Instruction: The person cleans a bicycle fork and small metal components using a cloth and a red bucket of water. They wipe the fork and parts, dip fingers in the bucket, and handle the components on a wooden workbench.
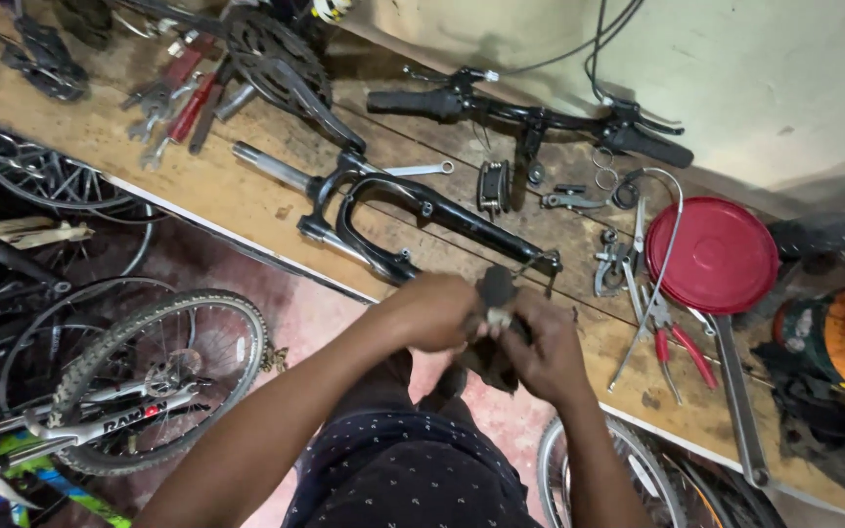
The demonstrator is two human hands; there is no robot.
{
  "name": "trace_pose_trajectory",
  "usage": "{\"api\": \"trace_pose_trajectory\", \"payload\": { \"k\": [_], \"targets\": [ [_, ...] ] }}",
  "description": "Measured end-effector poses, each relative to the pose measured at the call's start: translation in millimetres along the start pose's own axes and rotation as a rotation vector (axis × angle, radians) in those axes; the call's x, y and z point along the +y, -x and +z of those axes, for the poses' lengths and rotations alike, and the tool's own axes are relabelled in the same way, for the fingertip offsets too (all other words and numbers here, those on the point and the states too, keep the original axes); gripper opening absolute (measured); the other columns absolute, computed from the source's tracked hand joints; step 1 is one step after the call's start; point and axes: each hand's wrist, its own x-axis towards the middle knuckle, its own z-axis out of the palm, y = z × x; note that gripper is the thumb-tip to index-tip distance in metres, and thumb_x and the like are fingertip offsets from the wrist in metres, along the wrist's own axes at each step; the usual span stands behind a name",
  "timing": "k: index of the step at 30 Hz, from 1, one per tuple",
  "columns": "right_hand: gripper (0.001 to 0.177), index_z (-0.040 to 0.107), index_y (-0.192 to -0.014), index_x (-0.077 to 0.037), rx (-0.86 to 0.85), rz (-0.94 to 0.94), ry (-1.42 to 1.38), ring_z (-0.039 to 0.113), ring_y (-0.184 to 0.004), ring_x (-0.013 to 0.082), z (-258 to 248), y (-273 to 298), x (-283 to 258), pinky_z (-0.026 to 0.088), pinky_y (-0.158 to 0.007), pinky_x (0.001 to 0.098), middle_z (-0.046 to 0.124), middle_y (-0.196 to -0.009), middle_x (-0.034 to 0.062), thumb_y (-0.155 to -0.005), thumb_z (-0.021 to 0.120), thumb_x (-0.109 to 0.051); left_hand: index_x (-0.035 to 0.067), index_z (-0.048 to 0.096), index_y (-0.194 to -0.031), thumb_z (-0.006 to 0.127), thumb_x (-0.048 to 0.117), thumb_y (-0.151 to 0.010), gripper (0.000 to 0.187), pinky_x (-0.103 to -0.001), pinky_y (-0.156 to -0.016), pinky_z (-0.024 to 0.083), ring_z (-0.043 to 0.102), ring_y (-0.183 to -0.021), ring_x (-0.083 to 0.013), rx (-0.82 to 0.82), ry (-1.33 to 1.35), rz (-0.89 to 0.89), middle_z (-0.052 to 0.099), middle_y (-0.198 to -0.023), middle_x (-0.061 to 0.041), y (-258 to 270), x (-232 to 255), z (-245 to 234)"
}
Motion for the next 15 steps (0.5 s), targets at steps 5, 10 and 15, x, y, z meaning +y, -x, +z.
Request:
{"api": "trace_pose_trajectory", "payload": {
  "k": [5,10,15],
  "targets": [
    [0.012,0.065,-0.094,-0.005,0.425,0.336,-0.587,0.055,-0.072,0.0126,14,4,20,0.046,-0.069,0.0268,0.058,-0.076,0.0025,-0.09,0.064,-0.016,0.003,0.067,-0.107,0.061,0.018,-0.09,0.023,-0.036,-0.058,0.055,0.067,-0.074,-0.0288,0.467,1.001,-0.047,0.069,-0.082,-0.016,-20,20,25],
    [0.009,0.065,-0.09,-0.002,0.588,0.369,-0.757,0.058,-0.061,0.01,16,-2,3,0.047,-0.061,0.0233,0.058,-0.067,0.004,-0.089,0.064,-0.01,-0.001,0.06,-0.114,0.054,0.017,-0.102,0.023,-0.027,-0.047,0.059,0.062,-0.056,-0.0126,0.471,1.571,-0.023,0.06,-0.07,-0.008,-55,21,74],
    [0.007,0.067,-0.086,-0.005,0.526,0.3,-0.427,0.049,-0.071,0.0079,7,-1,16,0.039,-0.065,0.0224,0.057,-0.071,0.0006,-0.086,0.067,-0.012,-0.002,0.064,-0.107,0.054,0.016,-0.1,0.021,-0.025,-0.045,0.059,0.06,-0.044,-0.0123,0.376,1.469,-0.068,0.049,-0.06,-0.003,-41,23,49]
  ]
}}
